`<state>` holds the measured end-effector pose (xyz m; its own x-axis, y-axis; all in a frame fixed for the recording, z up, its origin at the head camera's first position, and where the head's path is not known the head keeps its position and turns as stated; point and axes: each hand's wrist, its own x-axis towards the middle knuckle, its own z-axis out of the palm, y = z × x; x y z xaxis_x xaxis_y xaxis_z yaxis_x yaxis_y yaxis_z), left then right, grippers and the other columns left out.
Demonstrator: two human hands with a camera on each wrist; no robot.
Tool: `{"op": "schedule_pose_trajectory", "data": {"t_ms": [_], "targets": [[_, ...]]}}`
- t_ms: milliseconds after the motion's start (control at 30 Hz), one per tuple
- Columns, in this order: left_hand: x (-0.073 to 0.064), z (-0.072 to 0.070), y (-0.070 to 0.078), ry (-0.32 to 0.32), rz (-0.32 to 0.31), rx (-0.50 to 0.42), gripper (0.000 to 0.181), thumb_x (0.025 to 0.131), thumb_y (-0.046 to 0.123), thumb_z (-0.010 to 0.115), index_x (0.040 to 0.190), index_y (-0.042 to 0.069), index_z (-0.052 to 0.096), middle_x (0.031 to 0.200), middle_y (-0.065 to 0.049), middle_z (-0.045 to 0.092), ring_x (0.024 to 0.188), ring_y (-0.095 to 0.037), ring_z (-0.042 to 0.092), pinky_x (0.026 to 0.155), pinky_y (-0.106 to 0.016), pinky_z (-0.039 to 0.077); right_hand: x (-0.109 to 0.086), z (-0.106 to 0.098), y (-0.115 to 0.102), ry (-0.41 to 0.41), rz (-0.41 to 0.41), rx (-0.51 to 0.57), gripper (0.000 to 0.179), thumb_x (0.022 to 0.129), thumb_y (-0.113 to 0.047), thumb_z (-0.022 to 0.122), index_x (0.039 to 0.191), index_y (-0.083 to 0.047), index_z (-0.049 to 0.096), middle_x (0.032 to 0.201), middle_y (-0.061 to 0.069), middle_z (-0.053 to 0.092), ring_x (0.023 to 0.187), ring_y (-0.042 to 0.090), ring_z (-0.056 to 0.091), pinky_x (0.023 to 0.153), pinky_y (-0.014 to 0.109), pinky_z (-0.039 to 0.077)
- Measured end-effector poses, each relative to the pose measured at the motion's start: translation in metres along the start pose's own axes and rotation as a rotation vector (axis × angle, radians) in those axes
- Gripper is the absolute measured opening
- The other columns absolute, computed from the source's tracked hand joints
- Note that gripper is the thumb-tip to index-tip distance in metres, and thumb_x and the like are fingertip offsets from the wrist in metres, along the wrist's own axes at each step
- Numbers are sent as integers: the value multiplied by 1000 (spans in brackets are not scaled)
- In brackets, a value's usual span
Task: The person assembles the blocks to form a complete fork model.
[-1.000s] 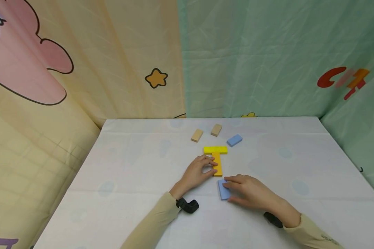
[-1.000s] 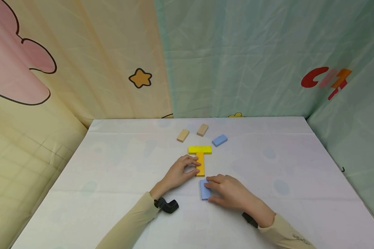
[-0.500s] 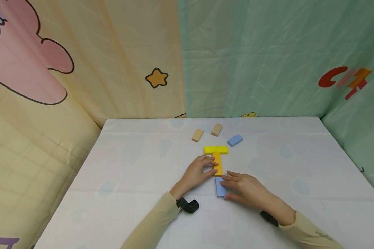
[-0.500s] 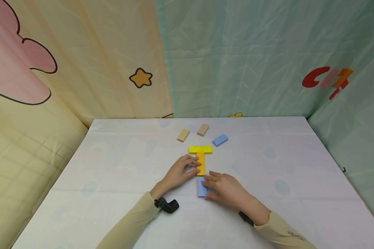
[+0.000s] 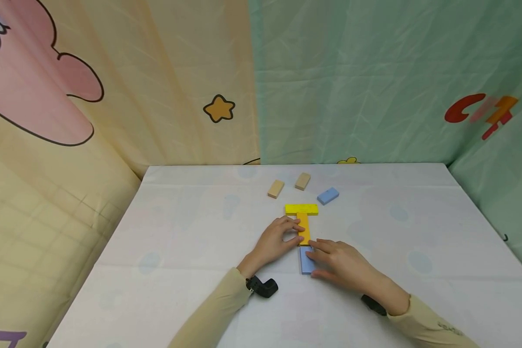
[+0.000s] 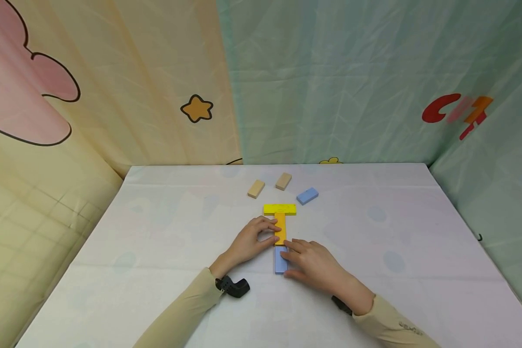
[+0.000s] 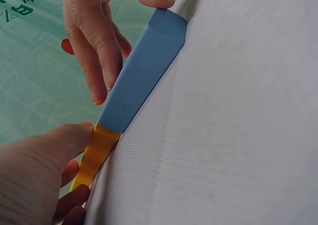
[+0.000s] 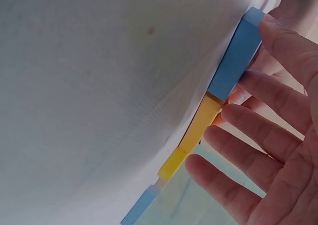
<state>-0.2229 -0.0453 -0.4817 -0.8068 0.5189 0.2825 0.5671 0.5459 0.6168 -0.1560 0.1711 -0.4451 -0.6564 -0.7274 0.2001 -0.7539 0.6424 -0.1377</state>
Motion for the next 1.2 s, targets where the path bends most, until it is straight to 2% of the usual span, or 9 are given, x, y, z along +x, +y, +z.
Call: {"op": "schedule_pose_trajectory", "data": {"t_ms": [600, 800, 1000, 1100, 1200], "targets": [[0, 0, 0, 20, 33, -9, 22, 89, 27, 68, 108, 15, 70, 122, 0, 59, 111, -16, 52, 95, -30, 40, 2, 1, 0, 2, 20, 4, 46, 82, -38, 73, 116, -8, 68, 125, 12, 59, 113, 30, 55, 85, 47, 48], [0, -1, 1, 13, 25, -10, 23, 89, 27, 68, 109, 15, 70, 123, 0, 59, 112, -15, 52, 96, -29, 39, 3, -1, 1, -1, 22, -6, 47, 82, -39, 73, 117, -8, 68, 125, 12, 59, 113, 30, 55, 85, 47, 48], [0, -1, 1, 19, 39, -9, 22, 90, 26, 68, 108, 14, 69, 121, -1, 59, 111, -16, 52, 95, -30, 40, 2, -2, 4, -14, 21, 18, 45, 85, -40, 69, 119, -11, 67, 129, 12, 57, 115, 31, 54, 85, 48, 48], [0, -1, 1, 7, 37, 3, 22, 90, 25, 67, 109, 14, 69, 123, 0, 59, 112, -15, 52, 96, -29, 40, 2, -3, 7, -18, 15, 42, 39, 88, -36, 67, 120, -13, 67, 130, 11, 56, 115, 31, 54, 84, 48, 48], [0, -2, 1, -18, 34, 22, 21, 92, 23, 65, 111, 13, 69, 125, 0, 58, 113, -15, 51, 98, -29, 38, 2, -4, 10, -12, -4, 59, 32, 90, -25, 67, 120, -13, 67, 131, 12, 55, 116, 30, 53, 85, 48, 48]]}}
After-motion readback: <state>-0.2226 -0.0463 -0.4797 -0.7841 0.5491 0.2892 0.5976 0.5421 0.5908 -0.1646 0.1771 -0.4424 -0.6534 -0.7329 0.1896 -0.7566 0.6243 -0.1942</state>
